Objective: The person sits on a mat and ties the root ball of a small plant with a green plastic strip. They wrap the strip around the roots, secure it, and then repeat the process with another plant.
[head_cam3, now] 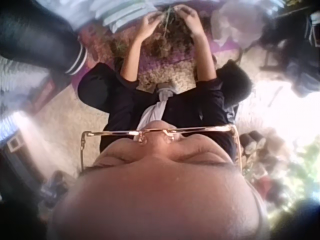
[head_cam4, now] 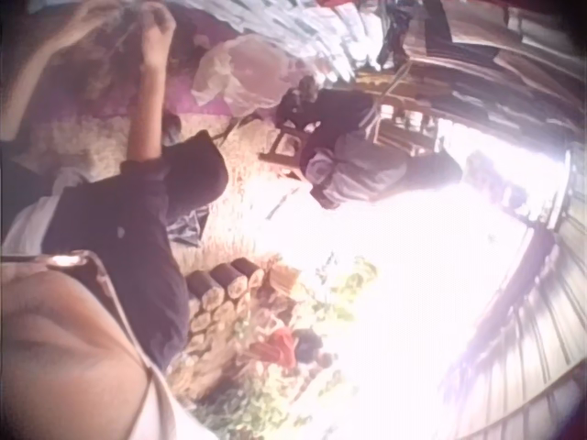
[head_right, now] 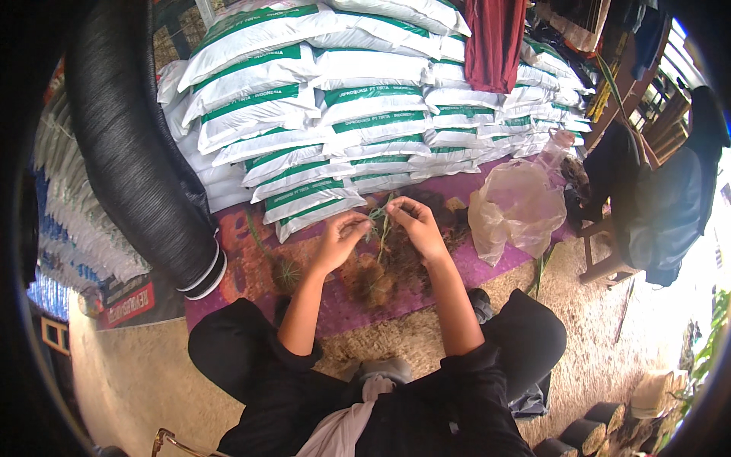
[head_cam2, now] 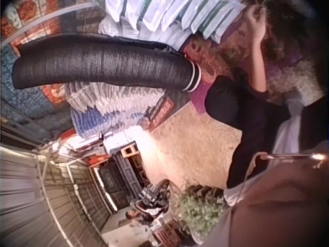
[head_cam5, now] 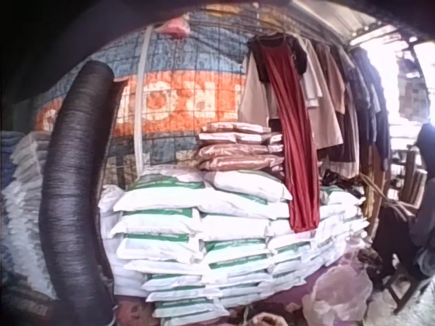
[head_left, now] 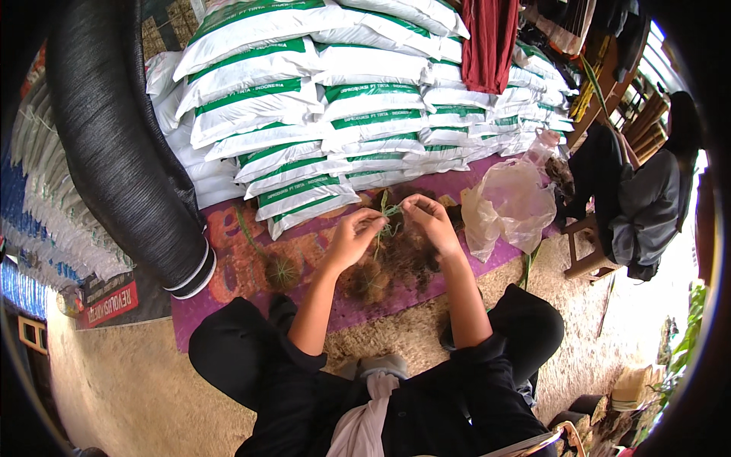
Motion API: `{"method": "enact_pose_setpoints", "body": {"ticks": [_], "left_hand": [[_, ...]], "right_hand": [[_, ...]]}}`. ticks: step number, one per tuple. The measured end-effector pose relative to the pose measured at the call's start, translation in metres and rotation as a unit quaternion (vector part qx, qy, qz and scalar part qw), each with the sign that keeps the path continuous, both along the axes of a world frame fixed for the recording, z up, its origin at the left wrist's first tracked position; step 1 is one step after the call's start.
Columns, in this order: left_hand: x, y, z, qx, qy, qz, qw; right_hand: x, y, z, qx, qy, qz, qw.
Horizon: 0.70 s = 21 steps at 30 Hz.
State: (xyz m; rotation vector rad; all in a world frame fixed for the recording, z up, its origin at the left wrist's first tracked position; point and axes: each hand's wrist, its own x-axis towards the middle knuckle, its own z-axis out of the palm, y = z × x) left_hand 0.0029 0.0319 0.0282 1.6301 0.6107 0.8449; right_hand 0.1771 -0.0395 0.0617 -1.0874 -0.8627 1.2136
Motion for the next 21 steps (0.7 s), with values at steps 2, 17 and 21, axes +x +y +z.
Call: {"method": "enact_pose_setpoints", "body": {"ticks": [2,17,21], "left_hand": [[0.001,0.001,-0.002,-0.068,-0.051,-0.007,0.996],[0.001,0.001,0.007,-0.246,-0.123,0.054,0.96],[-0.01,0.012,0.002,-0.295,-0.149,0.08,0.941]], "right_hand": [[0.013,0.004,-0.014,0.012,-0.004,-0.043,0.999],[-0.028,0.01,-0.025,0.142,-0.273,-0.106,0.946],[-0.005,0.009,-0.012,0.078,-0.072,-0.072,0.992]]}}
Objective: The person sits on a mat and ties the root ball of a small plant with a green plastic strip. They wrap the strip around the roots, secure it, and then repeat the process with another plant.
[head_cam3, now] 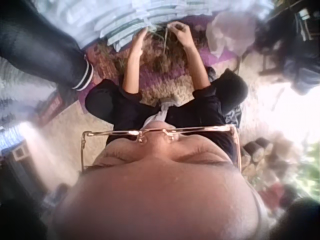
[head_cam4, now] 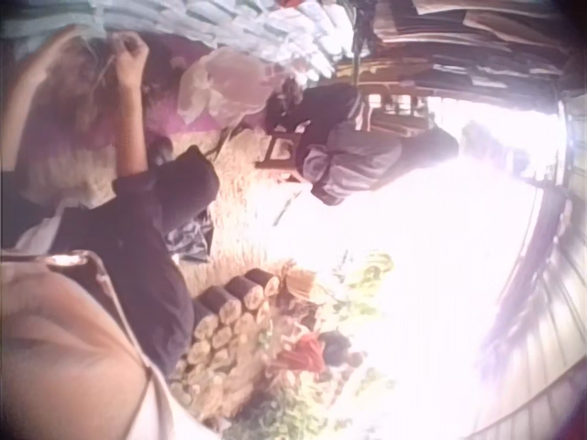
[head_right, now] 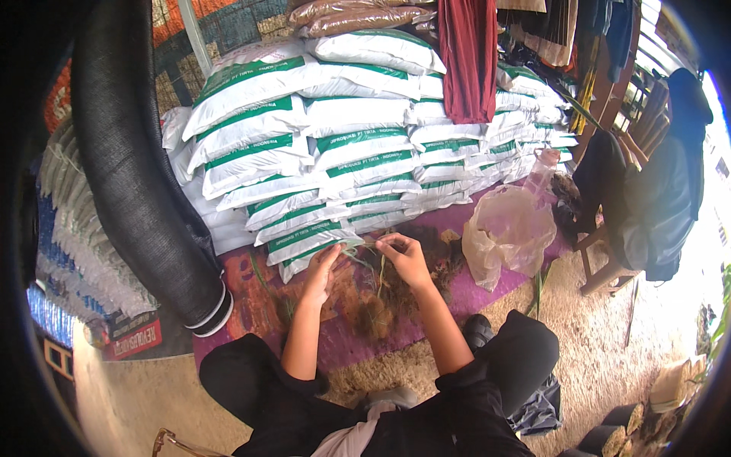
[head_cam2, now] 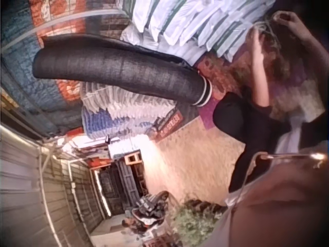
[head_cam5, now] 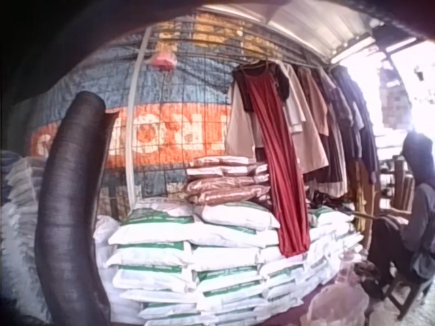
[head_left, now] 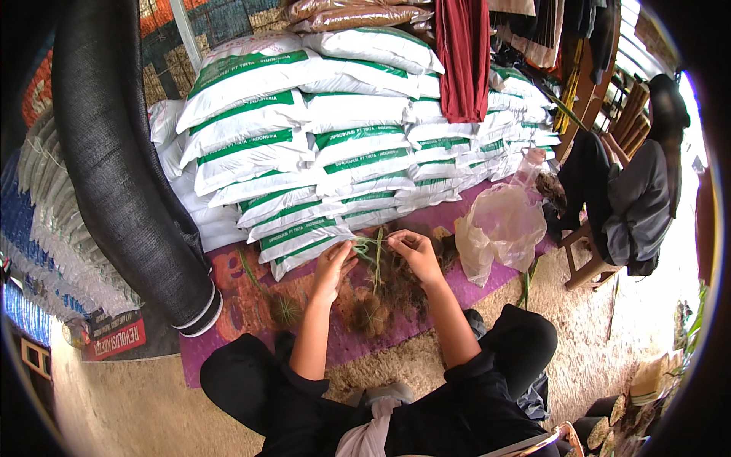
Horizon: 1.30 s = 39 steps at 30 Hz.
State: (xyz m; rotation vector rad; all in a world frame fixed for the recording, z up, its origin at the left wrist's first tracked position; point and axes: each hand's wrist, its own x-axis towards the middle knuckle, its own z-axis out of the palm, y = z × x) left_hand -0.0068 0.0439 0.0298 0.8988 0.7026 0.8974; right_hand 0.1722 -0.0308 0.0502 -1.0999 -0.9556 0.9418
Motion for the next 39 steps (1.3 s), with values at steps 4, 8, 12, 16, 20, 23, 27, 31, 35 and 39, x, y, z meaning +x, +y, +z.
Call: {"method": "enact_pose_setpoints", "body": {"ticks": [4,8,12,16,20,23,27,31,35,39], "left_hand": [[-0.008,0.006,-0.002,-0.02,-0.037,0.011,0.999],[-0.008,0.01,-0.002,-0.022,-0.075,0.021,0.997],[-0.032,0.026,-0.006,-0.029,-0.101,0.058,0.993],[-0.048,0.027,-0.006,-0.034,-0.104,0.076,0.991],[-0.034,0.012,-0.002,-0.024,-0.102,0.035,0.994],[-0.02,0.004,-0.002,-0.026,-0.091,0.006,0.996],[0.004,-0.014,0.012,0.005,-0.028,0.02,0.999],[0.012,-0.018,0.002,0.035,-0.034,-0.001,0.999],[0.014,-0.018,0.0,0.024,-0.047,-0.014,0.999],[0.014,-0.019,-0.002,-0.038,-0.153,-0.021,0.987]], "right_hand": [[0.009,-0.002,0.0,-0.04,0.101,-0.007,0.994],[0.025,-0.002,-0.01,-0.011,0.296,0.021,0.955],[0.04,-0.012,-0.004,0.028,0.379,0.036,0.924],[0.044,-0.02,0.008,0.015,0.304,-0.138,0.942],[0.035,-0.015,-0.007,-0.02,0.047,-0.101,0.994],[-0.004,-0.01,-0.008,0.014,-0.044,-0.031,0.998],[-0.031,-0.007,0.0,0.071,-0.185,-0.046,0.979],[-0.033,-0.006,-0.001,0.066,-0.185,-0.061,0.979],[-0.025,-0.005,-0.006,0.027,-0.047,-0.01,0.998],[-0.023,-0.007,0.001,-0.033,0.058,0.023,0.998]]}}
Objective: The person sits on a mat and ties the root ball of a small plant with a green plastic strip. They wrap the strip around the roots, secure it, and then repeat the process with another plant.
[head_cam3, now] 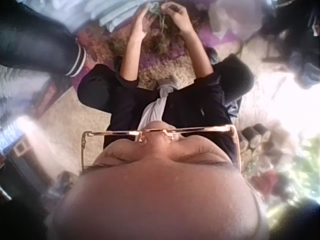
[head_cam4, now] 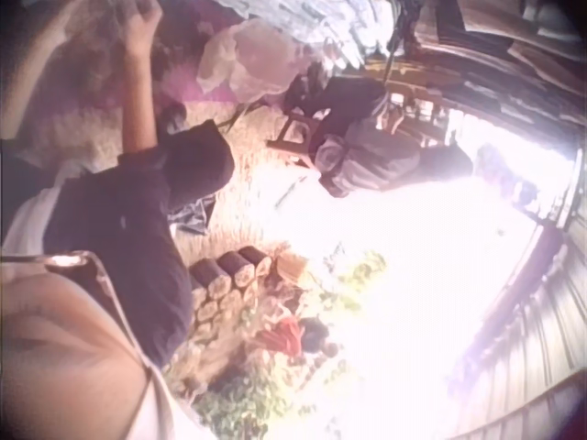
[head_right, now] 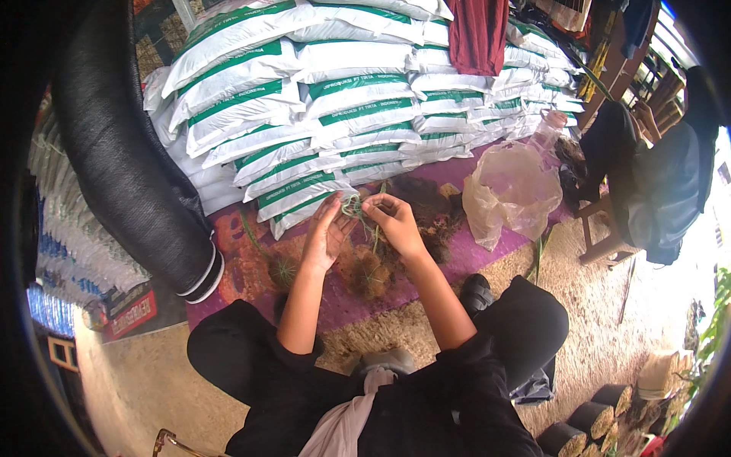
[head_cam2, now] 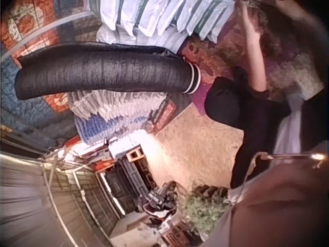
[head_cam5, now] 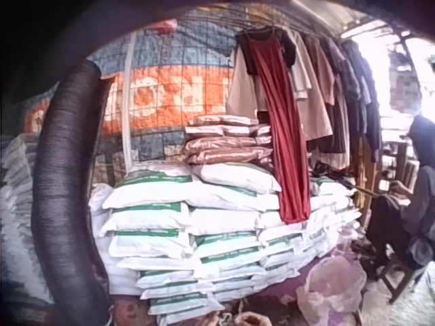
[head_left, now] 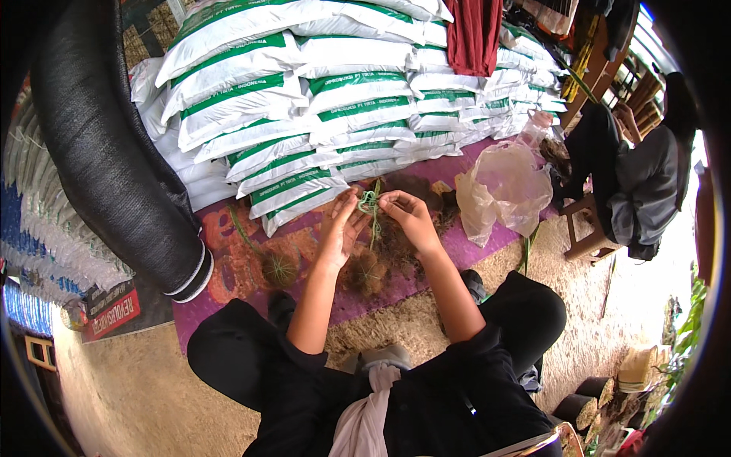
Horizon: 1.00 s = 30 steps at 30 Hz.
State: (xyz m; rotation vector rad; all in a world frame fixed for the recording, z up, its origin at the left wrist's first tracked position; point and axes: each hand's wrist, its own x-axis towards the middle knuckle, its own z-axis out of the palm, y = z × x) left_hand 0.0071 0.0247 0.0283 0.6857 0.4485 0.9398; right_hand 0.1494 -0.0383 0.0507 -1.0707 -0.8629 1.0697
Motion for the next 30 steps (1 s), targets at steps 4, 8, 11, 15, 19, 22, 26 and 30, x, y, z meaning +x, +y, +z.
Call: {"method": "enact_pose_setpoints", "body": {"ticks": [4,8,11,15,19,22,26,30], "left_hand": [[0.002,-0.002,-0.001,-0.061,-0.09,-0.044,0.993],[-0.007,0.005,-0.005,-0.08,-0.185,-0.103,0.974],[-0.009,0.005,0.005,-0.101,-0.245,-0.109,0.958],[-0.023,0.018,0.003,-0.151,-0.316,-0.115,0.93],[-0.037,0.027,0.005,-0.118,-0.317,-0.092,0.937],[-0.056,0.035,0.009,-0.117,-0.337,-0.066,0.932],[-0.076,0.05,0.014,-0.098,-0.359,-0.035,0.928],[-0.091,0.066,0.02,-0.112,-0.404,-0.028,0.907]], "right_hand": [[0.0,-0.001,-0.003,-0.035,0.117,0.041,0.992],[0.002,0.0,-0.004,-0.038,0.246,0.078,0.965],[0.016,0.001,-0.012,-0.034,0.344,0.103,0.933],[0.031,0.002,-0.021,0.04,0.379,0.134,0.915],[0.047,0.002,-0.025,0.087,0.415,0.134,0.895],[0.057,0.004,-0.019,0.069,0.41,0.065,0.907],[0.067,0.022,-0.006,0.016,0.365,-0.016,0.931],[0.093,0.055,0.004,0.009,0.32,0.005,0.947]]}}
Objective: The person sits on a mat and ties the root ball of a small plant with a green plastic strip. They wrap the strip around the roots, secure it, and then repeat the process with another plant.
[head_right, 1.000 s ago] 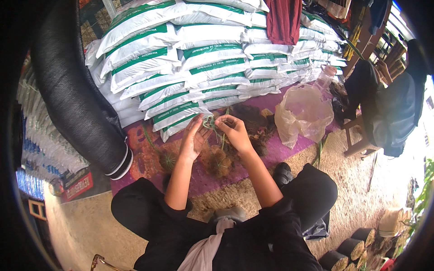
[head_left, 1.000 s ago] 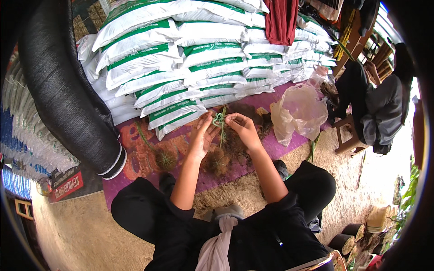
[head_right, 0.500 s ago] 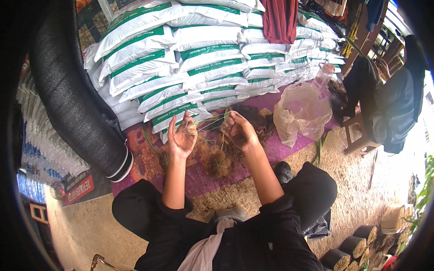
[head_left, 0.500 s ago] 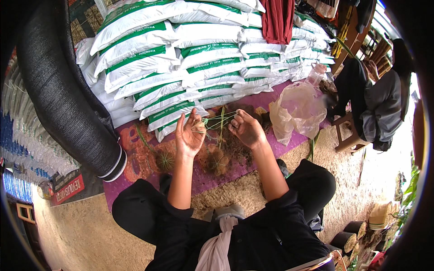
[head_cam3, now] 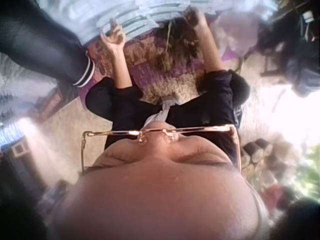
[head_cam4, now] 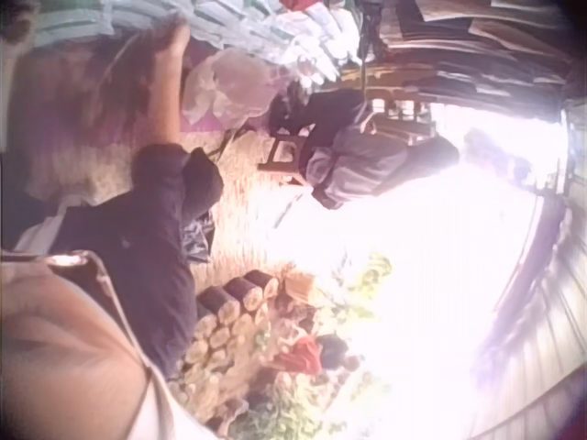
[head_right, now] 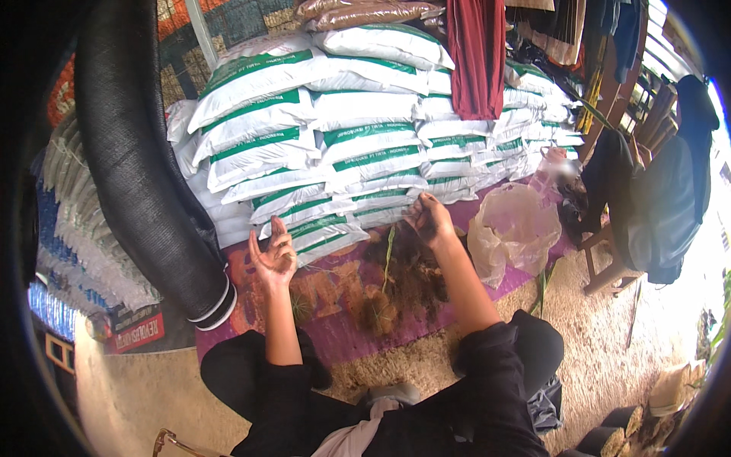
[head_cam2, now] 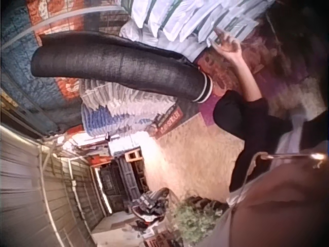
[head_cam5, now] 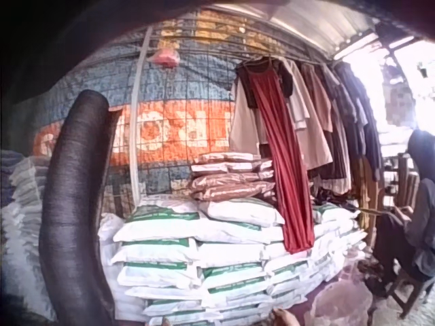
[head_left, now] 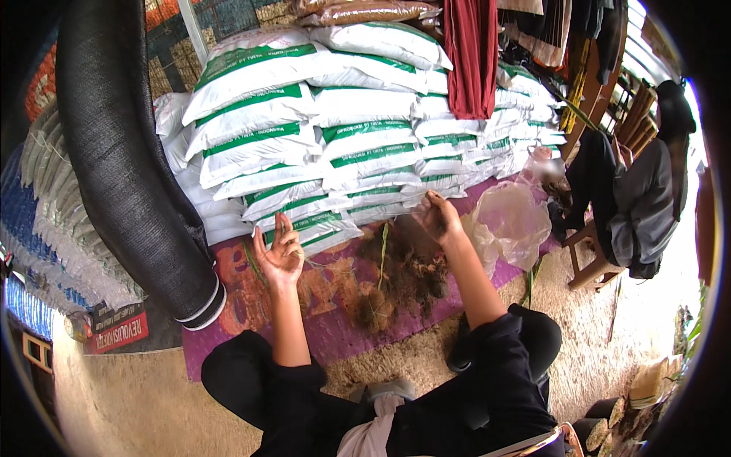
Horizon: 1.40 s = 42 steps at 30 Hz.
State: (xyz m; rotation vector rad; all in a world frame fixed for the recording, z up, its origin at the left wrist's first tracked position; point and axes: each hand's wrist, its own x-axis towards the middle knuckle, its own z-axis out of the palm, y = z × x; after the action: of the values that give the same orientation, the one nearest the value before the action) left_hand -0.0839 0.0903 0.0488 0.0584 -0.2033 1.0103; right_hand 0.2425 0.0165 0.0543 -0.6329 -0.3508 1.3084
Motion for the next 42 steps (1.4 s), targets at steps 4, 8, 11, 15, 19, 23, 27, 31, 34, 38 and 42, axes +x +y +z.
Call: {"method": "enact_pose_setpoints", "body": {"ticks": [4,8,11,15,19,23,27,31,34,38,42], "left_hand": [[-0.024,0.006,0.0,0.02,-0.008,0.044,0.999],[-0.038,0.038,-0.031,0.004,0.151,0.154,0.976],[-0.037,0.048,-0.041,0.009,0.495,0.3,0.815],[-0.046,0.057,-0.056,0.348,0.829,0.349,0.266],[-0.094,0.07,-0.071,0.35,0.876,0.303,0.137],[-0.101,0.063,-0.092,0.314,0.896,0.286,0.128],[-0.094,0.076,-0.123,0.387,0.838,0.35,0.161],[-0.013,0.072,-0.089,0.462,0.735,0.323,0.376],[0.046,0.046,-0.046,0.52,0.661,0.217,0.496],[0.069,0.02,-0.024,0.573,0.638,0.21,0.469],[0.07,0.019,-0.037,0.537,0.669,0.162,0.488]], "right_hand": [[0.039,0.021,0.017,0.035,-0.04,-0.003,0.999],[0.109,0.025,0.025,-0.096,-0.501,-0.175,0.842],[0.123,0.011,0.032,-0.088,-0.85,-0.197,0.48],[0.124,-0.015,0.053,-0.172,-0.921,-0.122,0.329],[0.121,-0.023,0.055,-0.16,-0.912,-0.142,0.35],[0.115,-0.02,0.057,-0.155,-0.9,-0.139,0.383],[0.06,0.021,0.072,-0.015,-0.86,-0.13,0.493],[-0.013,0.042,0.091,0.106,-0.824,-0.099,0.547],[-0.055,0.049,0.096,0.147,-0.804,-0.068,0.573],[-0.108,0.061,0.103,0.207,-0.775,-0.024,0.597],[-0.136,0.063,0.112,0.265,-0.743,-0.011,0.615]]}}
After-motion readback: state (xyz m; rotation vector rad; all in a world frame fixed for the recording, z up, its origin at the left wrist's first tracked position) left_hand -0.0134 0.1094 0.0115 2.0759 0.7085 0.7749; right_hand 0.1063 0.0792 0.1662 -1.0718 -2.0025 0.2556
